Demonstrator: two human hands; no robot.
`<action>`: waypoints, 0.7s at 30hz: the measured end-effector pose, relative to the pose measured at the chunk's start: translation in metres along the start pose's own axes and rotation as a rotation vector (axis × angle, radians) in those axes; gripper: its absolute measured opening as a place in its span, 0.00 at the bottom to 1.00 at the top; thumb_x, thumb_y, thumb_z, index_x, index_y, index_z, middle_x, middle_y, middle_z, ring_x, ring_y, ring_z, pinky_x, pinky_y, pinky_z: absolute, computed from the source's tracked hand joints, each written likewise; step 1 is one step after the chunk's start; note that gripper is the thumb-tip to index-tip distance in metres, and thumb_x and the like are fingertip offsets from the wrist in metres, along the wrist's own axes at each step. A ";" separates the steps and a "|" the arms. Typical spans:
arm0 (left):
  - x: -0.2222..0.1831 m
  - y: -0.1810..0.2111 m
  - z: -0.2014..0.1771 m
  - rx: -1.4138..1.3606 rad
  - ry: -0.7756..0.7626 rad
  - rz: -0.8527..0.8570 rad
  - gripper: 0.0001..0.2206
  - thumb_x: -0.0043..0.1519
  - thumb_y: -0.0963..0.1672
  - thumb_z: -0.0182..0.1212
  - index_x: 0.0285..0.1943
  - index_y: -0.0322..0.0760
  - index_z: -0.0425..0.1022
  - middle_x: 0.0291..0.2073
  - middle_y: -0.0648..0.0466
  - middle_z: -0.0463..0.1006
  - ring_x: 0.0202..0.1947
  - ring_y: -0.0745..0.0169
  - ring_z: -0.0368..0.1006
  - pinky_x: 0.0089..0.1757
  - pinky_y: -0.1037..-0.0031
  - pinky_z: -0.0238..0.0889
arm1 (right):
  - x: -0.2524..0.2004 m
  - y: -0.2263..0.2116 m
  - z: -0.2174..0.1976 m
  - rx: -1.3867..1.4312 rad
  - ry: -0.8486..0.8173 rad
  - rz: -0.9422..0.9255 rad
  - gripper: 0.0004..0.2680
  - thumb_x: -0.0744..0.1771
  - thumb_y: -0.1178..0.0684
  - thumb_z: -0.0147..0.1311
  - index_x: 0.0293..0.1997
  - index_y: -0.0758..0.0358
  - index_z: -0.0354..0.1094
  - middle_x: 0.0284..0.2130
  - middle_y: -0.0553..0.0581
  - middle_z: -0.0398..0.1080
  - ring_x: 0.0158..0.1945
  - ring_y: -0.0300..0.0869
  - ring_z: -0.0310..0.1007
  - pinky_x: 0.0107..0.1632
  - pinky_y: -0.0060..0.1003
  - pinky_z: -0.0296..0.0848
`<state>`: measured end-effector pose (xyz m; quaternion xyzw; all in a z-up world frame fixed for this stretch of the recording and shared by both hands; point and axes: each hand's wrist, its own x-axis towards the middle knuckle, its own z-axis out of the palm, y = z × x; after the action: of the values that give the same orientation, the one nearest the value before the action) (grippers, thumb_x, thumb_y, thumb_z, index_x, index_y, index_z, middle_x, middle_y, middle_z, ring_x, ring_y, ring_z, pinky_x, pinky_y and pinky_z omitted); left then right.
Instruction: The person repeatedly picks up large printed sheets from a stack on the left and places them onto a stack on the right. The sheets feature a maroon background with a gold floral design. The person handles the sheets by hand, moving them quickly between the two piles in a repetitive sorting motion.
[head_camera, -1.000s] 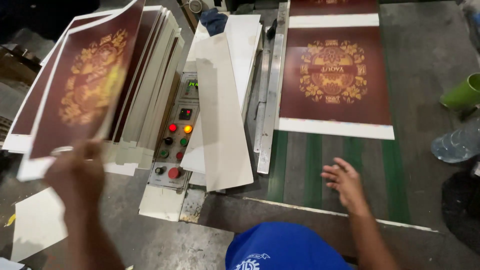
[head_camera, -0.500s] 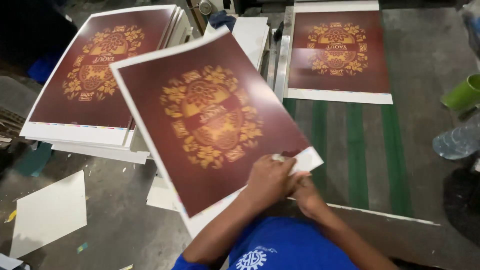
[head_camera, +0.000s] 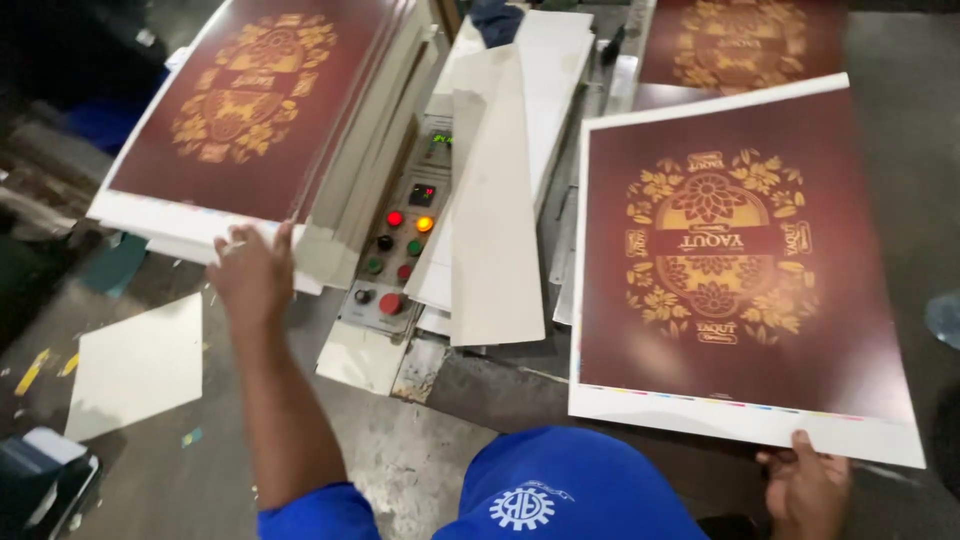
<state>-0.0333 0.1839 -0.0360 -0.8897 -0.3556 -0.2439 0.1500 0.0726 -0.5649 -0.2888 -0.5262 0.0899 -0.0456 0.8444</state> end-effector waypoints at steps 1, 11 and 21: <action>-0.002 -0.011 0.009 -0.034 -0.046 0.036 0.31 0.74 0.57 0.50 0.64 0.20 0.69 0.61 0.29 0.72 0.61 0.25 0.67 0.54 0.41 0.59 | 0.001 -0.001 -0.014 -0.045 0.048 0.009 0.08 0.74 0.62 0.49 0.59 0.65 0.60 0.40 0.56 0.71 0.38 0.41 0.74 0.34 0.38 0.76; -0.029 -0.005 -0.021 0.211 0.002 0.222 0.18 0.75 0.51 0.54 0.50 0.31 0.78 0.29 0.43 0.82 0.27 0.48 0.80 0.30 0.61 0.71 | 0.036 0.010 -0.005 -0.177 0.271 0.101 0.15 0.71 0.59 0.50 0.66 0.62 0.56 0.47 0.58 0.71 0.41 0.44 0.76 0.32 0.38 0.77; -0.007 -0.012 -0.037 0.206 0.109 0.265 0.20 0.79 0.44 0.55 0.29 0.40 0.72 0.24 0.49 0.79 0.26 0.54 0.78 0.29 0.67 0.68 | 0.159 0.032 0.073 -0.166 0.077 0.097 0.13 0.72 0.55 0.52 0.64 0.62 0.58 0.44 0.56 0.70 0.40 0.44 0.73 0.32 0.40 0.76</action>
<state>-0.0584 0.1718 -0.0074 -0.8942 -0.2497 -0.2322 0.2901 0.2422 -0.5140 -0.3022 -0.5873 0.1511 -0.0173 0.7949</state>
